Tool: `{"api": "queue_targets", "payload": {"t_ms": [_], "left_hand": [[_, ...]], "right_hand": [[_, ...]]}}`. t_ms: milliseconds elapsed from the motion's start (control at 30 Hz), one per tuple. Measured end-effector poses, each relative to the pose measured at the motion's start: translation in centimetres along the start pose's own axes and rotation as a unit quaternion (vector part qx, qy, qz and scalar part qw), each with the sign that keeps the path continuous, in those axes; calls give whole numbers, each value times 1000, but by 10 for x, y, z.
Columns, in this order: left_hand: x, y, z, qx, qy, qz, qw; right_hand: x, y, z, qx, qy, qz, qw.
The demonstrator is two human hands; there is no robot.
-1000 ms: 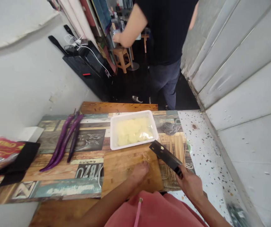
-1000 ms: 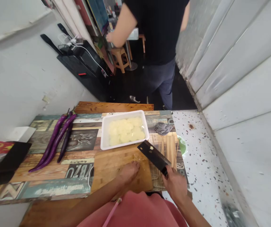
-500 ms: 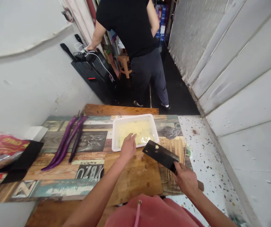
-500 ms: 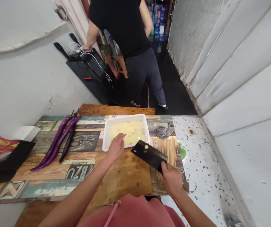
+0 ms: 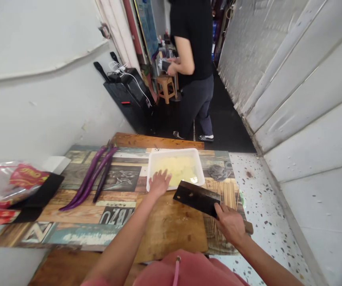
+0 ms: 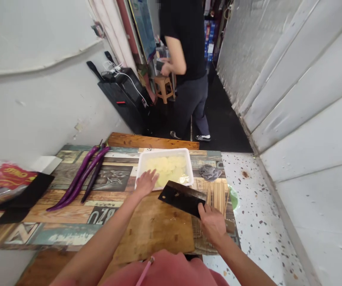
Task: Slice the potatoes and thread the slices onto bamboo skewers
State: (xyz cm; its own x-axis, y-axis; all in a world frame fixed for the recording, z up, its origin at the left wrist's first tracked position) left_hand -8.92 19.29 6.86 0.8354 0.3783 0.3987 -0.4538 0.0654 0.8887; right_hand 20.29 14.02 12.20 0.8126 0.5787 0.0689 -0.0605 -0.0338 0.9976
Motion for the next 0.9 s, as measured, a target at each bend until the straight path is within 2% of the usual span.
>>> {"api": "queue_targets", "payload": {"t_ms": [67, 133, 267, 367, 433, 500, 633, 733, 833, 900], "left_hand": [[-28, 13, -3, 55, 18, 43, 997], [-53, 21, 8, 90, 22, 92, 991], [-91, 19, 51, 87, 44, 141, 985], [-104, 5, 82, 49, 77, 169, 981], [-100, -12, 100, -21, 75, 208, 975], [-87, -29, 117, -97, 45, 245, 964], [-58, -49, 152, -226, -22, 327, 917], [-48, -49, 167, -237, -33, 409, 880], [-45, -49, 172, -205, -23, 495, 844], [-50, -55, 173, -174, 18, 539, 824]], "right_hand": [[4, -6, 11, -14, -19, -20, 1000], [6, -15, 29, -34, -38, -42, 998], [8, -39, 71, -71, -87, -72, 991], [0, -50, 85, -83, -94, -95, 988], [-12, -52, 77, -88, -82, -115, 986], [-29, -49, 60, -100, -60, -137, 984], [-76, -40, 14, -137, -23, -187, 973], [-113, -30, -12, -145, -6, -222, 964], [-149, -26, -27, -146, 28, -242, 959], [-171, -27, -32, -146, 59, -254, 954]]}}
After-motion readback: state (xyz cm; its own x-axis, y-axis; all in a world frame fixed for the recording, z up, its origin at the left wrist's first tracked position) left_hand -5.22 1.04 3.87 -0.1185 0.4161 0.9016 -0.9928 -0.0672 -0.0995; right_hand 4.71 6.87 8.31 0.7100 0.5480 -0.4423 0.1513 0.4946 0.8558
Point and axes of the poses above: each hand's wrist, its own z-axis away from the middle knuckle, its own y-axis out of the back of the hand, x = y × z, the point moved 8 cm from there along -z, towards the middle knuckle, and after that the axes turned 1 degree about y, right-handed, at the moved point
